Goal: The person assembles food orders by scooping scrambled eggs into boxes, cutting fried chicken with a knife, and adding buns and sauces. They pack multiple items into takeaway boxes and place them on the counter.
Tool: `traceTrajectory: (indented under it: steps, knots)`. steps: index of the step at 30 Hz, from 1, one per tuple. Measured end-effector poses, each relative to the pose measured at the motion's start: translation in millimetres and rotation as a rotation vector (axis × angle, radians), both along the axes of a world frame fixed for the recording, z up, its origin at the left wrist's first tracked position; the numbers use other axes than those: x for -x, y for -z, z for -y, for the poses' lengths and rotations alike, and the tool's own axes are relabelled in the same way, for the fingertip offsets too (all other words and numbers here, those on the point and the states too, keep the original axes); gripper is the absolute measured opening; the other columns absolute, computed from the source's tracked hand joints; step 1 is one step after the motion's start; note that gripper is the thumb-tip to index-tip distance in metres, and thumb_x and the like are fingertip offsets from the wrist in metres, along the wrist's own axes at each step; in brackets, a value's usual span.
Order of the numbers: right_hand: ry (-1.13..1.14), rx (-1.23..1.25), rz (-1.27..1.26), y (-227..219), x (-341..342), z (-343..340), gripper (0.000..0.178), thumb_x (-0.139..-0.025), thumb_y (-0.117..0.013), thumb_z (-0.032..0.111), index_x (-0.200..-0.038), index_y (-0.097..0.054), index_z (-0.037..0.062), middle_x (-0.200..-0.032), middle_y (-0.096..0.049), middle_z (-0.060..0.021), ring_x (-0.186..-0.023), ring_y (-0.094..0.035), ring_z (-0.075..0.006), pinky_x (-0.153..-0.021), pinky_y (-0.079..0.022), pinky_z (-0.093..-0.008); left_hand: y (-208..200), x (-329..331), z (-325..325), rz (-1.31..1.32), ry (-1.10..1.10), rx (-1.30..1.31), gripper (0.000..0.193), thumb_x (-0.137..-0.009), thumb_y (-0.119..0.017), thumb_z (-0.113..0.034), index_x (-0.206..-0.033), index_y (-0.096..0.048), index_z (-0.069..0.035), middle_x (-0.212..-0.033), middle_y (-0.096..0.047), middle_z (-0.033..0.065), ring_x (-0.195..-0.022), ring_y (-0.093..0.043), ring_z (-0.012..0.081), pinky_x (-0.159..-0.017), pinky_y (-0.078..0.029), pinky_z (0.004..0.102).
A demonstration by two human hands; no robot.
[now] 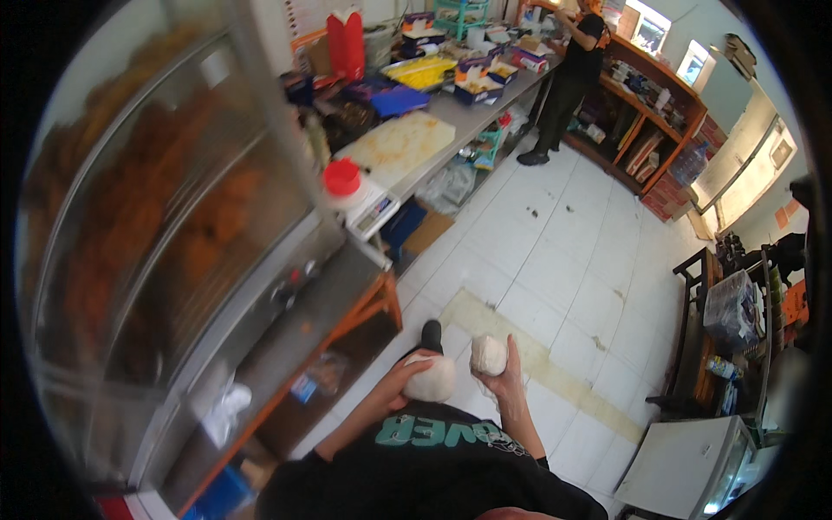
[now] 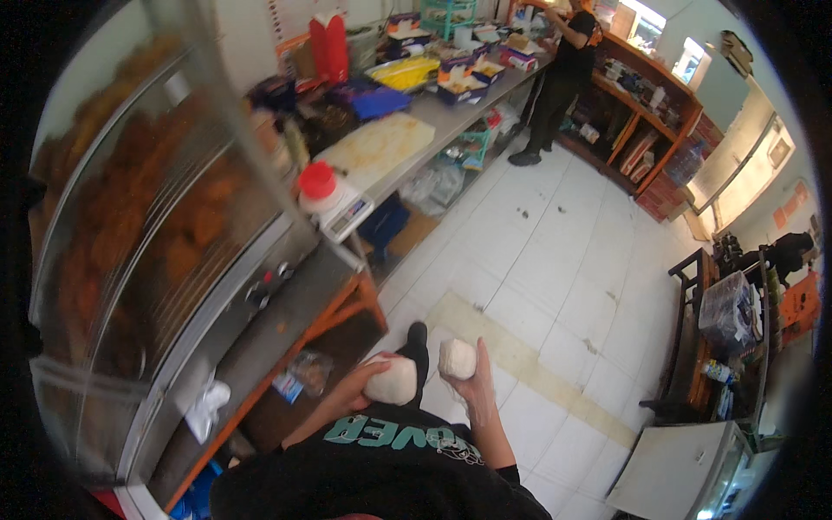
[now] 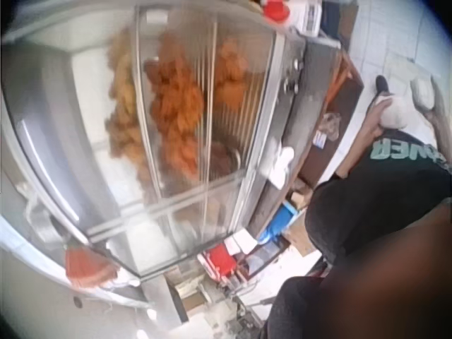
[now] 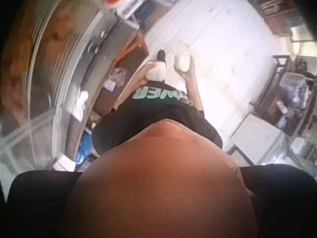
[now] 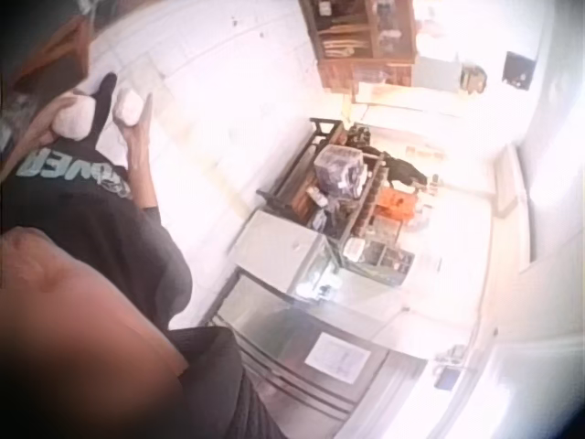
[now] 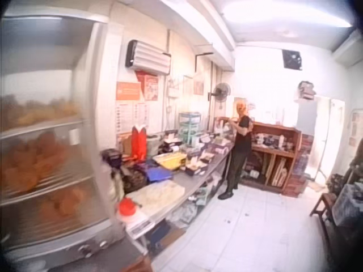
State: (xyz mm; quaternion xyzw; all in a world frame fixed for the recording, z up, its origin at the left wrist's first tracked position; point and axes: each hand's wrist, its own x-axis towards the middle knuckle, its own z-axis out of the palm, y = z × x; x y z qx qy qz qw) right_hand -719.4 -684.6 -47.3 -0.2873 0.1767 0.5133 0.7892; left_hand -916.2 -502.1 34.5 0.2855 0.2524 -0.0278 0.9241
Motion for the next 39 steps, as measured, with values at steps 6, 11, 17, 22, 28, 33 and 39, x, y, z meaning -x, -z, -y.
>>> traceTrajectory:
  steps: [6,11,17,22,28,33,39]
  knots:
    - [0.043,0.041,-0.009,34,-174,-96,0.048,-0.093,-0.054,0.059,-0.12,-0.06,0.02,-0.113,-0.066,-0.0048,-0.101,-0.063,-0.0254,-0.078,-0.052,-0.0428,37,-142,-142,-0.16,-0.157,-0.102,0.04,-0.091,-0.071,-0.018,-0.127,-0.057,-0.007,-0.12,-0.063,0.0145,-0.106,-0.066,0.0278,-0.086,-0.059,0.0447]
    - [0.047,0.061,0.148,18,-318,-155,0.048,-0.089,-0.059,0.053,-0.121,-0.06,0.0172,-0.113,-0.066,-0.0047,-0.097,-0.065,-0.0248,-0.064,-0.053,-0.0352,12,-292,-246,0.005,-0.131,-0.828,0.065,-0.079,-0.082,-0.012,-0.133,-0.048,-0.007,-0.117,-0.06,0.0109,-0.104,-0.063,0.0212,-0.085,-0.056,0.0378]
    - [0.203,0.029,0.302,-16,-469,-212,0.055,-0.086,-0.064,0.05,-0.127,-0.06,0.0131,-0.113,-0.067,-0.0073,-0.094,-0.067,-0.0244,-0.056,-0.055,-0.0295,-16,-534,-365,-0.165,-0.048,-1.688,0.108,-0.062,-0.089,-0.024,-0.149,-0.025,-0.012,-0.143,-0.039,0.0229,-0.121,-0.054,0.0403,-0.099,-0.048,0.0462]
    - [0.135,0.126,0.374,-55,-627,-269,0.056,-0.085,-0.065,0.041,-0.134,-0.057,0.0157,-0.119,-0.065,-0.009,-0.095,-0.067,-0.0247,-0.054,-0.054,-0.0289,-27,-709,-494,-0.141,0.256,-2.167,0.101,-0.06,-0.084,-0.019,-0.147,-0.032,-0.01,-0.145,-0.04,0.0189,-0.114,-0.059,0.0425,-0.089,-0.055,0.0486]
    - [-0.205,0.016,0.5,-95,-807,-405,0.066,-0.082,-0.066,0.031,-0.143,-0.045,0.0145,-0.123,-0.059,-0.0129,-0.096,-0.064,-0.0281,-0.05,-0.054,-0.0314,-17,-808,-575,-0.336,0.867,-2.315,0.053,-0.069,-0.076,-0.014,-0.12,-0.063,-0.015,-0.13,-0.056,0.0102,-0.104,-0.062,0.0361,-0.078,-0.057,0.0468]
    - [-0.612,-0.203,0.783,-126,-898,-522,0.078,-0.076,-0.073,0.03,-0.143,-0.04,0.0101,-0.117,-0.058,-0.0101,-0.103,-0.06,-0.0239,-0.079,-0.053,-0.0353,-58,-826,-557,-0.403,0.723,-2.314,0.023,-0.078,-0.066,-0.011,-0.101,-0.068,-0.013,-0.101,-0.059,0.0077,-0.094,-0.062,0.0318,-0.068,-0.057,0.0429]
    - [-0.886,-0.148,1.184,-129,-933,-641,0.075,-0.073,-0.083,0.032,-0.135,-0.049,0.0055,-0.119,-0.059,-0.0079,-0.11,-0.055,-0.0172,-0.097,-0.043,-0.0315,-119,-833,-540,-0.532,0.669,-2.438,0.017,-0.078,-0.064,-0.011,-0.094,-0.069,-0.013,-0.101,-0.059,0.007,-0.095,-0.062,0.028,-0.065,-0.057,0.0396]
